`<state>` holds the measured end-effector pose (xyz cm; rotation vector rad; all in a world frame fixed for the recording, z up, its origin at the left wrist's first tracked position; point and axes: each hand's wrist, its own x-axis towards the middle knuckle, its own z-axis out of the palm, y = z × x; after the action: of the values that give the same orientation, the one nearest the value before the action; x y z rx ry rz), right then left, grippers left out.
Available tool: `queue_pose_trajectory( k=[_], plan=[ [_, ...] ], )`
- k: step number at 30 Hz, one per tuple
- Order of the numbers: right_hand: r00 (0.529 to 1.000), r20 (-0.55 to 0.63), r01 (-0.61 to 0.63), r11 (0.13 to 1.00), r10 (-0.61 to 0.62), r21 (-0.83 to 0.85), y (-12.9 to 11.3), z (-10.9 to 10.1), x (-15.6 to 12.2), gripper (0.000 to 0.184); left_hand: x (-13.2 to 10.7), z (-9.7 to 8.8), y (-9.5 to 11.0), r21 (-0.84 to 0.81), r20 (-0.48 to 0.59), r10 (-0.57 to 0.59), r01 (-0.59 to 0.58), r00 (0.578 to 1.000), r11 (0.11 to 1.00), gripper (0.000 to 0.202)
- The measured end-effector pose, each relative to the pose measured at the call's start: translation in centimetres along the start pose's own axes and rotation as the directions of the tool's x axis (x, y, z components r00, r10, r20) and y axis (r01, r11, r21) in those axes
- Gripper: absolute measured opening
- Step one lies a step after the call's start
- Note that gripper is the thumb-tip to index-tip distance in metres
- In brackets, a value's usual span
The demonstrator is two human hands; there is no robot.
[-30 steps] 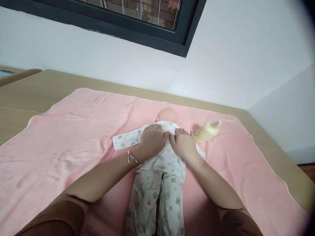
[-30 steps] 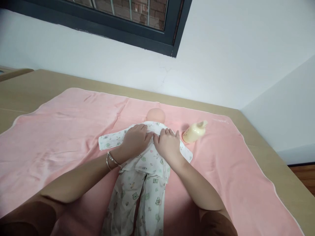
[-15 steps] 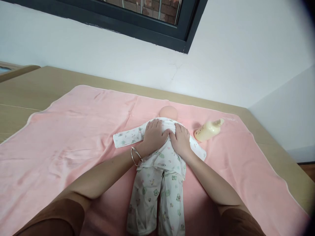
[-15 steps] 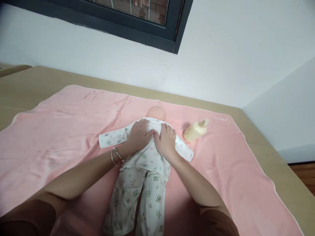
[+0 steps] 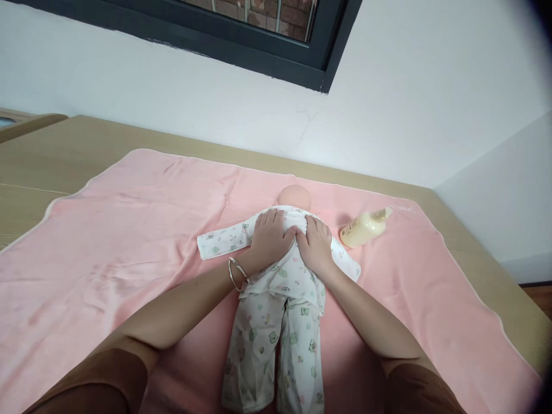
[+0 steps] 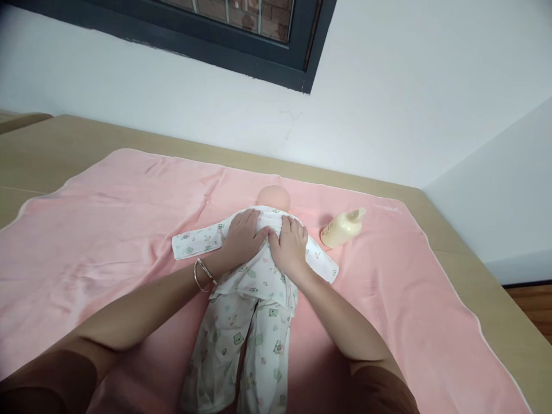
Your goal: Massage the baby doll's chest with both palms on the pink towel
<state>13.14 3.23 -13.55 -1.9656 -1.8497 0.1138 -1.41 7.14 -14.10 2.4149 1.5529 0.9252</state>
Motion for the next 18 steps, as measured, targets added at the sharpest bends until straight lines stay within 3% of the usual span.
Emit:
queue_pose_trajectory(
  k=[18],
  plan=[
    [1.000,0.004,-0.001,1.000,0.001,-0.005,-0.09,-0.10,-0.04,0.056,-0.02,-0.25,0.09,-0.001,0.022,-0.005,0.005,1.000,1.000,0.040]
  ],
)
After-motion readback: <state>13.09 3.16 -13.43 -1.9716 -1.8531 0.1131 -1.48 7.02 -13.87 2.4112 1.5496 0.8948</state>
